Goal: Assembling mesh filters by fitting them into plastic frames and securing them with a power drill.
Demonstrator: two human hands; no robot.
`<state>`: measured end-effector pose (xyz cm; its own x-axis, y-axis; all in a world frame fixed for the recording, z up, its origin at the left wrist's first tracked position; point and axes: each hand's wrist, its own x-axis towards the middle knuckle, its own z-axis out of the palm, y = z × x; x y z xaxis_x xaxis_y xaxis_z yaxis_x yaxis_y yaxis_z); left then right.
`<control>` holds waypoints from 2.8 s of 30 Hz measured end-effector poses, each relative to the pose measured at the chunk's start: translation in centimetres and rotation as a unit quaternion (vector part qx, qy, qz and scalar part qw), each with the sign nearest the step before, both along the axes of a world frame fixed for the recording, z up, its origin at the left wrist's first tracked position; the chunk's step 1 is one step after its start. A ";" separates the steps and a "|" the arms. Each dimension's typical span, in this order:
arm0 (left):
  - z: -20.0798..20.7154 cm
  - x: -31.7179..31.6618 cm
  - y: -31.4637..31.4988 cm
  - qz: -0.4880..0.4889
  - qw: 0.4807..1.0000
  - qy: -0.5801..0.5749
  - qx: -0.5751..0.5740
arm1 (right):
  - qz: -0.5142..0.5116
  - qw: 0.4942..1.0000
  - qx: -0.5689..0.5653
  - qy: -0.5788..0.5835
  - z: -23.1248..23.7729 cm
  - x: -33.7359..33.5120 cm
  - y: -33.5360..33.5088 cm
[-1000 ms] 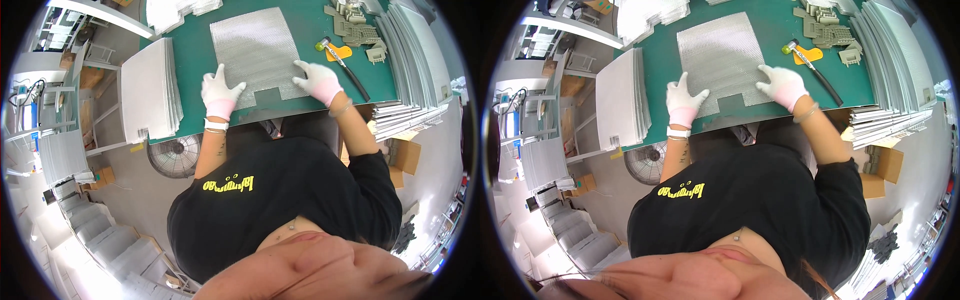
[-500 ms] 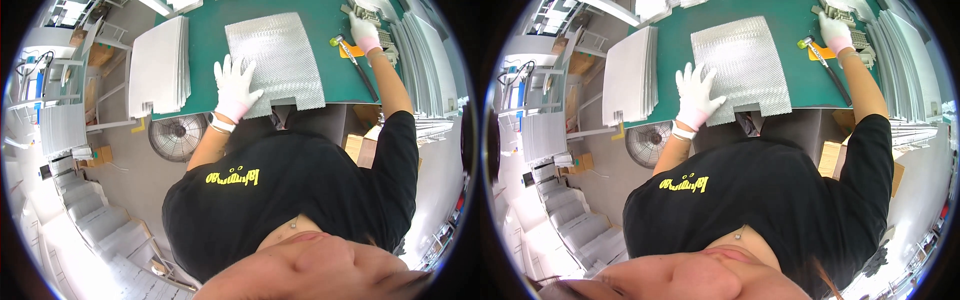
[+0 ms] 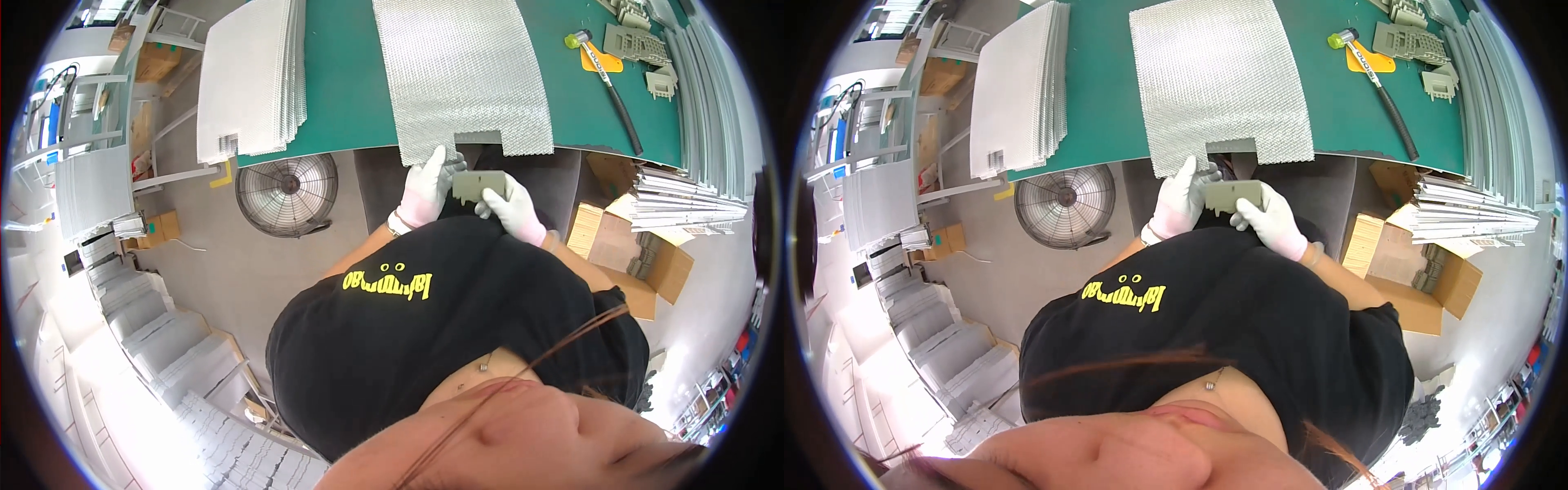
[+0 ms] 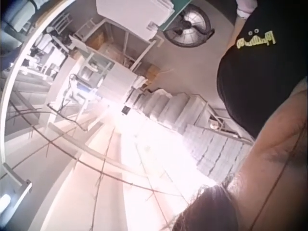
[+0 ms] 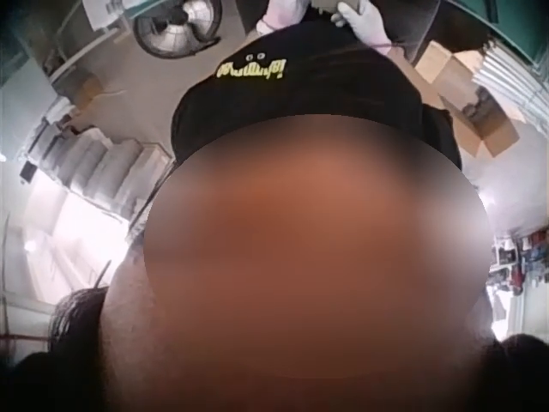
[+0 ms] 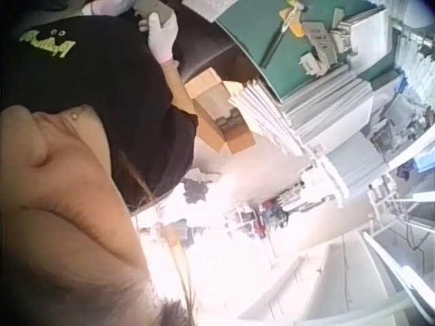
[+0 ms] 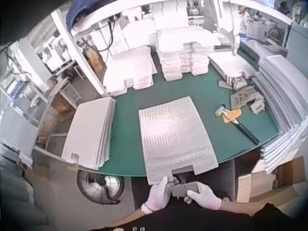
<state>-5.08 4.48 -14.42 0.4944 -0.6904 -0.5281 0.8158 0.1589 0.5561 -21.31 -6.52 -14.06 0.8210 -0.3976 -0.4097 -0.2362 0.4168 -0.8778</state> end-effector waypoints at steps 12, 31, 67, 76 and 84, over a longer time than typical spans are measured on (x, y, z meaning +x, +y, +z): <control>0.9 -1.0 -0.6 0.003 0.993 -0.114 0.040 | -0.079 0.993 0.073 -0.050 -1.3 2.9 -1.7; -0.7 -0.6 -0.4 -0.153 0.978 -0.121 -0.070 | -0.269 0.963 0.023 0.010 -0.5 2.9 -1.7; -1.6 -1.0 0.1 -0.136 0.980 -0.143 -0.016 | -0.282 0.959 0.013 0.025 0.5 3.5 -0.2; 1.1 -2.3 -0.7 -0.044 0.997 -0.064 -0.028 | -0.293 0.953 0.066 -0.040 -0.6 3.5 0.0; 12.8 8.4 -3.6 -0.591 0.649 -0.479 -0.014 | 0.005 0.998 0.013 -0.061 -3.1 3.1 -0.8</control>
<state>3.29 0.91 -1.61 -0.2981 -0.8888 -0.3482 -0.3412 -0.2414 0.9085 -18.25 -7.35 -17.19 0.8687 -0.3802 -0.3174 -0.1328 0.4387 -0.8888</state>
